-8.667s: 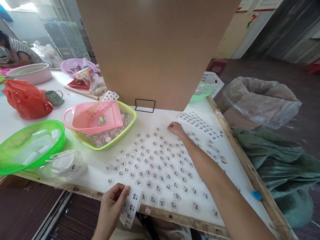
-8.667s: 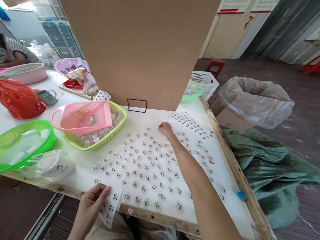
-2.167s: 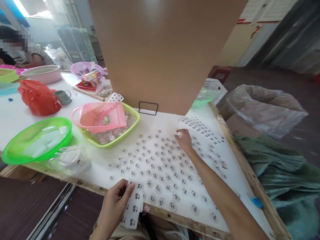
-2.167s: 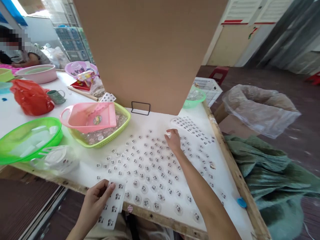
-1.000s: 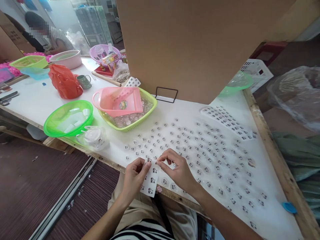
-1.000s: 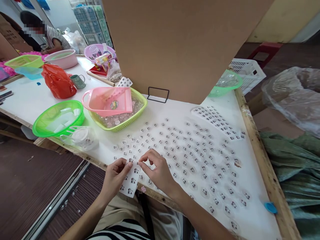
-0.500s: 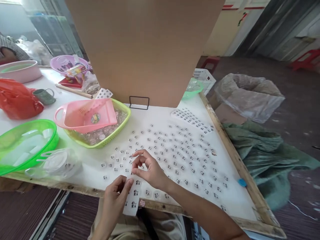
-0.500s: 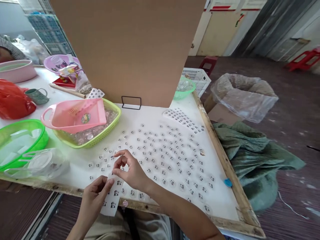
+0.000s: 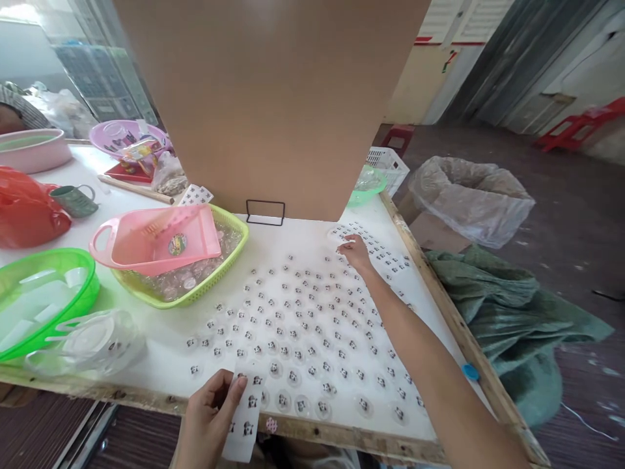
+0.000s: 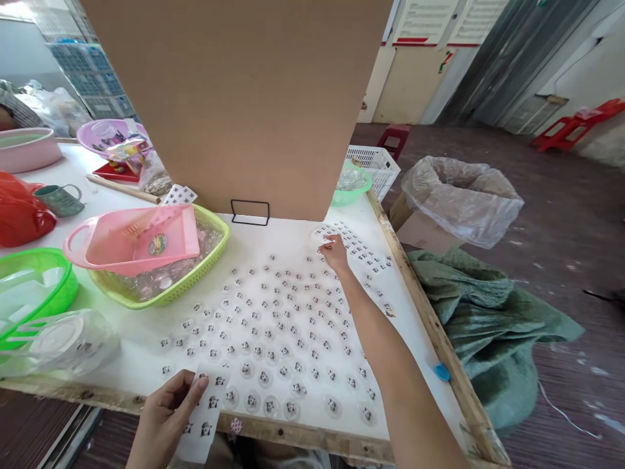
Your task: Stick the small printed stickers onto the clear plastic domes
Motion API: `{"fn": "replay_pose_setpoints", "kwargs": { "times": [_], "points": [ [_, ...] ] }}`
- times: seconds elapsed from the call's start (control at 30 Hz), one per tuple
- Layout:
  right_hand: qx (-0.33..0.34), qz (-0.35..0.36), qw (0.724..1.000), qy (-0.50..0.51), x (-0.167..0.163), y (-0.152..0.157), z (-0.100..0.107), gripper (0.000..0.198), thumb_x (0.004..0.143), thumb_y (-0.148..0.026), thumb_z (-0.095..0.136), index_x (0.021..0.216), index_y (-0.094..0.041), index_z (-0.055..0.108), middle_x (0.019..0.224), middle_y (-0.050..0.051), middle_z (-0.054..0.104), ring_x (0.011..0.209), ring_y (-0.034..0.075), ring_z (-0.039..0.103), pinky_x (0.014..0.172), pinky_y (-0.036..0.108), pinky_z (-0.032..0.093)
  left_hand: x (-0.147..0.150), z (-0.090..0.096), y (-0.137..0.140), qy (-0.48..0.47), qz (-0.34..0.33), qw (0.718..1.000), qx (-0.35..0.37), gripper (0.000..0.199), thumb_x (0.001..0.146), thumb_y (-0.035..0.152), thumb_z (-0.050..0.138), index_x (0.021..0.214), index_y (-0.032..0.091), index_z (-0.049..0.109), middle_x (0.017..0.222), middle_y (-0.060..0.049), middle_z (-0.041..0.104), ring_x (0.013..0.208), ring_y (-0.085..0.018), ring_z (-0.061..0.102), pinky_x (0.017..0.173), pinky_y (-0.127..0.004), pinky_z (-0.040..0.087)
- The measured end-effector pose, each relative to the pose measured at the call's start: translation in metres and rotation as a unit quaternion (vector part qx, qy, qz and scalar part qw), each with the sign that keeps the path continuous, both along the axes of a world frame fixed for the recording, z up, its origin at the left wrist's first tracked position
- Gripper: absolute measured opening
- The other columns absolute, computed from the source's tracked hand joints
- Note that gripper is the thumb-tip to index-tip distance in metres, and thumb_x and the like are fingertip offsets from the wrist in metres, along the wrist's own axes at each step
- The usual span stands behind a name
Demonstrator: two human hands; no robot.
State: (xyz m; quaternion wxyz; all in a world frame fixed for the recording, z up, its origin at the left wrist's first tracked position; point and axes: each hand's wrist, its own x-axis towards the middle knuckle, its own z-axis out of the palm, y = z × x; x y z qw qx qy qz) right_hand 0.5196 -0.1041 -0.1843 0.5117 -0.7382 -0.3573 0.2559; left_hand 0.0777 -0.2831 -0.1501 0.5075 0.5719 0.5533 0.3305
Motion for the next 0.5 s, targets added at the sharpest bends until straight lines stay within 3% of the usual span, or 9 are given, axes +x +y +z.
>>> {"fn": "replay_pose_setpoints", "kwargs": {
  "times": [0.2, 0.5],
  "points": [
    [-0.074, 0.0, 0.996, -0.054, 0.005, 0.014, -0.022, 0.043, 0.067, -0.024, 0.06, 0.108, -0.021, 0.047, 0.076, 0.0, 0.067, 0.075, 0.02, 0.063, 0.069, 0.03, 0.045, 0.003, 0.004, 0.003, -0.009, 0.012, 1.0, -0.003, 0.048, 0.083, 0.06, 0.063, 0.064, 0.018, 0.05, 0.06, 0.005, 0.031, 0.057, -0.011, 0.031, 0.049, -0.019, 0.026],
    [-0.147, 0.042, 0.976, -0.153, -0.001, 0.025, -0.023, 0.044, 0.076, -0.012, 0.057, 0.119, -0.018, 0.048, 0.086, 0.004, 0.067, 0.083, 0.02, 0.063, 0.073, 0.028, 0.044, 0.005, 0.008, 0.005, -0.005, 0.016, 1.0, -0.011, 0.049, 0.082, 0.061, 0.065, 0.064, 0.017, 0.05, 0.061, 0.005, 0.032, 0.057, -0.011, 0.03, 0.051, -0.02, 0.026]
  ]
}}
